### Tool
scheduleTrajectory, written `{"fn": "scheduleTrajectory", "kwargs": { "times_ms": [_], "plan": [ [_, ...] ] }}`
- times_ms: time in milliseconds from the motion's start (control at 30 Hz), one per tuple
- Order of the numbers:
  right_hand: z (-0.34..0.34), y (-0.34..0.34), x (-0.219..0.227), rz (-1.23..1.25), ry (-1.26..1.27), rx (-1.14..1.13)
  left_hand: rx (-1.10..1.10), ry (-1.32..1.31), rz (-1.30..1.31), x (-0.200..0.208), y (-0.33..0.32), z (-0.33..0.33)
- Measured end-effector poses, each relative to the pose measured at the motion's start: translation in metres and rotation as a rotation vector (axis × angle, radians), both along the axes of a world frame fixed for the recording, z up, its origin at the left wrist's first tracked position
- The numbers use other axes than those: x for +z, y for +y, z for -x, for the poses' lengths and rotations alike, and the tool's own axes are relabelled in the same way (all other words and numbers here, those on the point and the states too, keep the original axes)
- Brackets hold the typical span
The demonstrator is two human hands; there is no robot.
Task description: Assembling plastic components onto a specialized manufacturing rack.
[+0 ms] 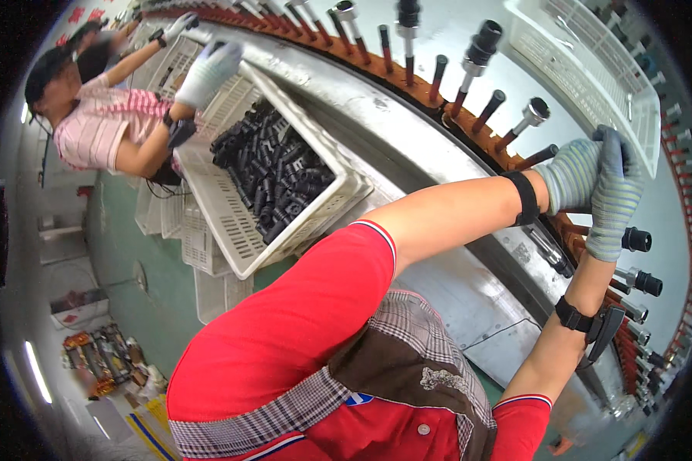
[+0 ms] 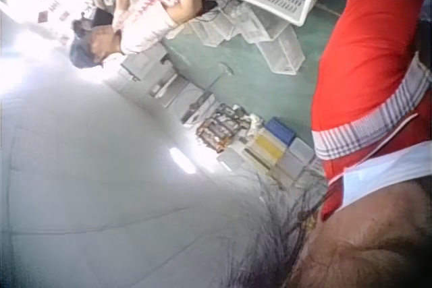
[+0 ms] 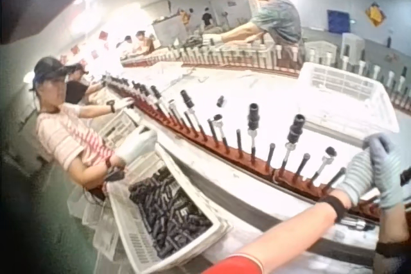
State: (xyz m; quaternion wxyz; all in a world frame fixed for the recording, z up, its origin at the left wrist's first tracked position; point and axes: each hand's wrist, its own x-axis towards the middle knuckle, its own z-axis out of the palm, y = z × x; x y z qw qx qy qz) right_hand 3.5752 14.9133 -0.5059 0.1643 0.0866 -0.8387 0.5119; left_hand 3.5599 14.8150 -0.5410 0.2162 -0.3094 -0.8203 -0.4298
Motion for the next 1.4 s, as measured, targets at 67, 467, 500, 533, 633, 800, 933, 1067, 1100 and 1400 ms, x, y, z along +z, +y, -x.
{"fn": "scheduleTrajectory", "kwargs": {
  "times_ms": [67, 467, 500, 533, 633, 800, 933, 1067, 1100, 1400],
  "plan": [
    [-0.003, -0.013, -0.011, -0.207, 0.216, 0.034, 0.073, -0.324, -0.151, 0.013, -0.029, -0.025],
    [-0.223, -0.128, -0.033, 0.241, -0.230, -0.112, 0.330, -0.844, 1.011, -0.022, -0.457, -0.170],
    [-0.226, -0.137, -0.031, 0.241, -0.259, -0.091, 0.327, -1.020, 1.107, -0.043, -0.457, -0.172],
    [-0.231, -0.146, -0.027, 0.241, -0.288, -0.075, 0.288, -1.073, 1.132, -0.060, -0.456, -0.179],
    [-0.236, -0.169, 0.000, 0.121, -0.289, -0.019, 0.240, -1.018, 1.037, -0.110, -0.455, -0.205],
    [-0.247, -0.153, 0.005, 0.115, -0.261, 0.059, 0.325, -0.933, 1.106, -0.027, -0.421, -0.210],
    [-0.272, -0.126, 0.005, 0.225, -0.208, 0.066, 0.246, -0.729, 0.627, 0.090, -0.378, -0.227],
    [-0.286, -0.107, 0.022, 0.221, -0.281, 0.327, -0.300, -0.416, 0.461, 0.133, -0.239, -0.237],
    [-0.286, -0.099, 0.013, 0.160, -0.049, 0.351, -0.335, -0.443, 0.367, 0.129, -0.204, -0.238],
    [-0.324, 0.064, 0.004, 0.468, -0.055, -0.206, -0.545, -1.067, -0.628, 0.065, 0.070, -0.272]
  ]
}}
